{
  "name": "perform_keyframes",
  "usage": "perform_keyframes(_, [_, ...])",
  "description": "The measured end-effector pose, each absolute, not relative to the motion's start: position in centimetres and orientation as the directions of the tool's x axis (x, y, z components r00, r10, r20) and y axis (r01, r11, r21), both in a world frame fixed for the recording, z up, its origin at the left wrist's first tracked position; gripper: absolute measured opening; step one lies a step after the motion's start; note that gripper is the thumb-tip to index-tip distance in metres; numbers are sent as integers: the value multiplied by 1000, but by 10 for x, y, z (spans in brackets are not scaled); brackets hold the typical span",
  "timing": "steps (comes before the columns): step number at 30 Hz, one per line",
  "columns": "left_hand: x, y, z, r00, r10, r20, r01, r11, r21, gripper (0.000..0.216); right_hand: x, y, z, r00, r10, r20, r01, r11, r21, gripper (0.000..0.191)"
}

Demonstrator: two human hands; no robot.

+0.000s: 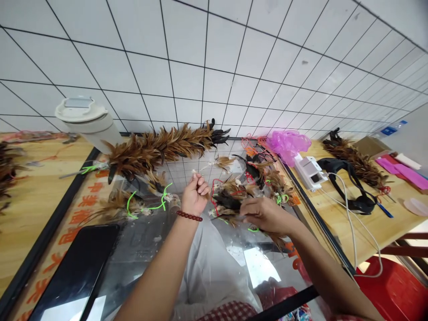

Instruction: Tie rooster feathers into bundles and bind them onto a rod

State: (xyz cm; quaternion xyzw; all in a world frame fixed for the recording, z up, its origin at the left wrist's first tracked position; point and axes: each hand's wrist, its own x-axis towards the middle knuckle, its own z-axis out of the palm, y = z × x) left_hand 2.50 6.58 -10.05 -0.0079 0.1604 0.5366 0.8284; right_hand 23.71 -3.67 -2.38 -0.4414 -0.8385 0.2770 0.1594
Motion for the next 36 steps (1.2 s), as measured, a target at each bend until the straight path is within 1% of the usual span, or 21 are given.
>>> perform_keyframes(2, [25,66,-100,380,884,-273,-891,429,148,23,244,-41,-23,-517,856,-14,670,394,-629,15])
perform_keyframes(4, [25,66,-100,386,880,-278,-889,435,142,23,259,-32,-26,-358,933,31,740,304,-600,17])
perform_keyframes(5, [25,66,-100,387,878,-282,-888,437,142,23,267,-24,-28,-263,963,64,791,253,-556,18])
perform_keyframes(7, [27,65,-99,391,875,-285,-885,443,144,24,280,-2,-35,-110,987,117,899,149,-411,20])
perform_keyframes(9, [28,64,-99,401,872,-280,-880,452,148,24,285,21,-44,-96,991,93,970,114,-216,23])
perform_keyframes(12, [30,63,-100,421,868,-261,-870,468,154,26,280,47,-50,-159,981,-107,985,166,52,32])
perform_keyframes(13, [30,64,-100,425,870,-251,-868,470,162,25,277,53,-48,-160,974,-158,979,178,104,30])
perform_keyframes(14, [28,64,-99,425,874,-236,-866,468,176,24,275,56,-41,-151,975,-166,977,172,124,25])
perform_keyframes(15, [27,65,-98,421,881,-216,-863,463,203,23,274,58,-32,-136,983,-121,984,148,100,19])
perform_keyframes(16, [25,65,-95,414,890,-191,-857,452,247,21,274,58,-20,-121,992,-36,992,122,21,15])
perform_keyframes(17, [22,65,-91,403,901,-159,-849,434,302,19,274,57,-5,-101,992,70,988,109,-112,14])
perform_keyframes(18, [20,63,-84,391,912,-122,-838,407,364,18,273,54,11,-71,982,177,952,120,-283,13])
perform_keyframes(20, [19,56,-64,359,933,-35,-812,331,480,17,267,44,42,-26,954,300,757,215,-617,12])
perform_keyframes(21, [21,51,-52,349,937,10,-800,292,524,17,260,38,56,-37,949,312,623,266,-736,13])
perform_keyframes(23, [30,39,-27,358,930,82,-765,242,597,16,242,25,78,-117,959,257,390,282,-876,20])
perform_keyframes(25, [42,29,-8,450,885,115,-692,264,672,15,223,14,94,-183,967,179,255,222,-941,26])
perform_keyframes(27, [50,26,2,574,810,116,-579,302,757,18,217,4,110,-144,974,174,165,197,-967,23])
perform_keyframes(30, [45,34,-2,584,803,118,-506,246,827,25,246,-11,135,151,930,335,37,333,-942,11])
perform_keyframes(31, [39,38,-4,549,826,125,-509,212,834,26,265,-16,141,274,880,388,24,397,-918,15])
perform_keyframes(33, [27,45,-8,497,857,134,-510,163,844,29,302,-27,146,434,777,456,76,473,-878,19])
perform_keyframes(36, [20,44,-2,520,845,129,-471,157,868,31,328,-38,128,415,803,428,127,415,-901,18])
